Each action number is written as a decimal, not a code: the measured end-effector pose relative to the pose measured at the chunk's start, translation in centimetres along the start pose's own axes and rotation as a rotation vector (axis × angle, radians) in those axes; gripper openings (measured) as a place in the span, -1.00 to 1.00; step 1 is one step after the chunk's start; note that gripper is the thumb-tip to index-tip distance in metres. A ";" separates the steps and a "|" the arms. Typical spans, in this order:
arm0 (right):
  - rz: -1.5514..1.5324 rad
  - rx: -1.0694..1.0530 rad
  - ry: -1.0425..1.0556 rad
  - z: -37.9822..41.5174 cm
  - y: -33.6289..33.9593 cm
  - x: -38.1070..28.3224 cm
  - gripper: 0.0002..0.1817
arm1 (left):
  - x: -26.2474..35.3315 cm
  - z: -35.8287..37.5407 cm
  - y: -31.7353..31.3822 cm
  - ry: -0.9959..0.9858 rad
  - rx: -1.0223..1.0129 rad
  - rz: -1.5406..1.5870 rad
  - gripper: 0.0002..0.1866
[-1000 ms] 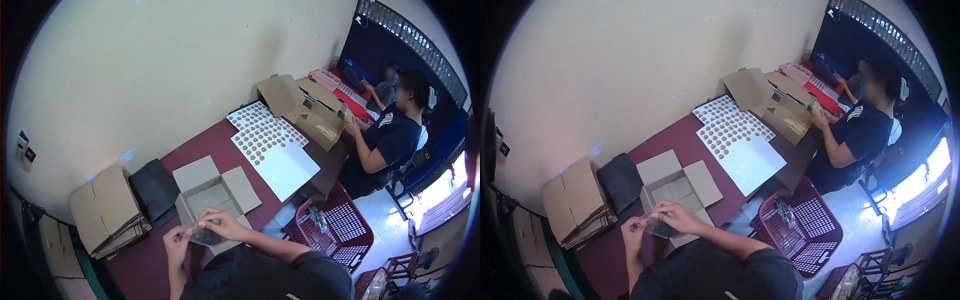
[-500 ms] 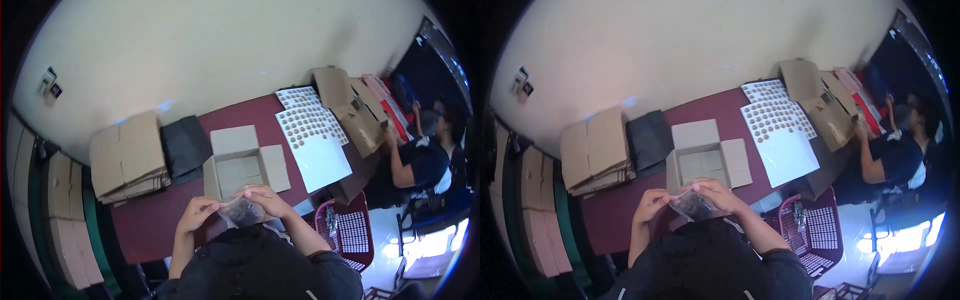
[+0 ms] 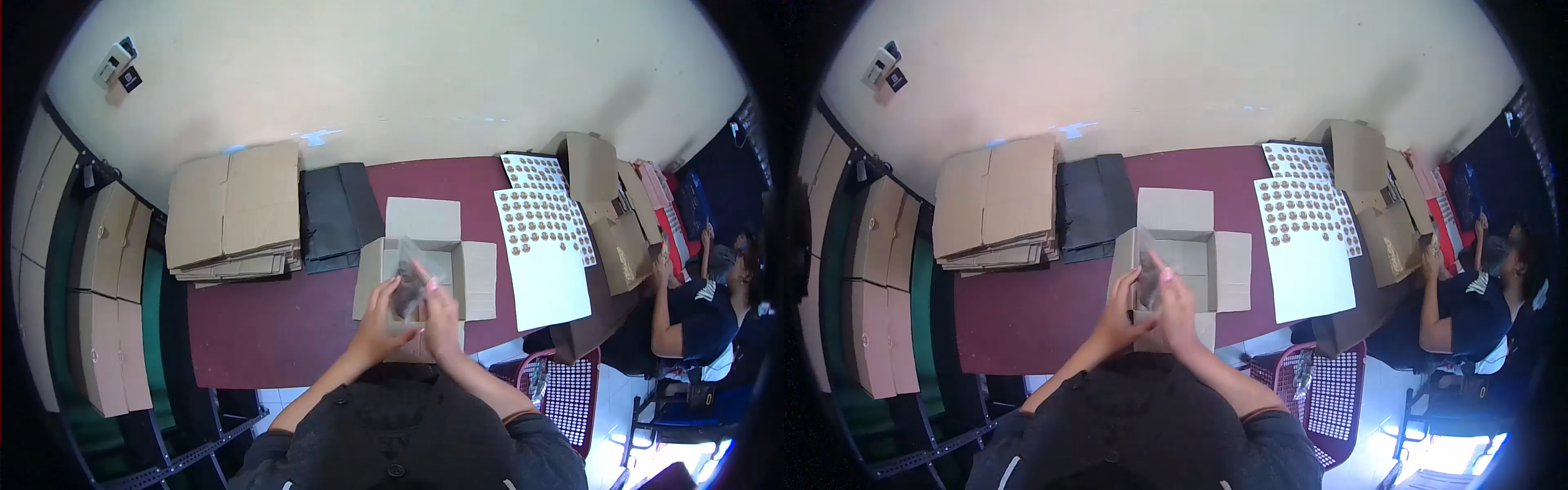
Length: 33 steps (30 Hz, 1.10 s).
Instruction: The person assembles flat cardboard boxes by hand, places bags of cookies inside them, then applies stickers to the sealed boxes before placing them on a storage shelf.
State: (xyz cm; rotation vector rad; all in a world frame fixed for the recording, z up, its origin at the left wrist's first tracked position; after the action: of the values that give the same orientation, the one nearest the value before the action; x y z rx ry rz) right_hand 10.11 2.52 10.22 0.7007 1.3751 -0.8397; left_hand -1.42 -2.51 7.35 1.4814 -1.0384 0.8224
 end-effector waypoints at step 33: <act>0.628 -0.230 -0.455 -8.6 6.8 23.2 -0.13 | -14.5 2.4 -6.5 0.431 -0.206 -0.288 -0.11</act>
State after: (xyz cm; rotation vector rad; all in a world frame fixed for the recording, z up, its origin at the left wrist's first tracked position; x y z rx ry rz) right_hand 11.21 11.01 -13.98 0.6560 0.7536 -0.3014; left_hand -0.97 -2.25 -8.66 1.1745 -0.5540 0.7579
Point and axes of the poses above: each hand's wrist, its own z-axis away from the middle knuckle, its own y-axis out of the back of the hand, x = y × z, the point moved 6 cm from there along -z, towards the middle knuckle, and after that the axes turned 14 degrees about -x, right-handed, at the moved point
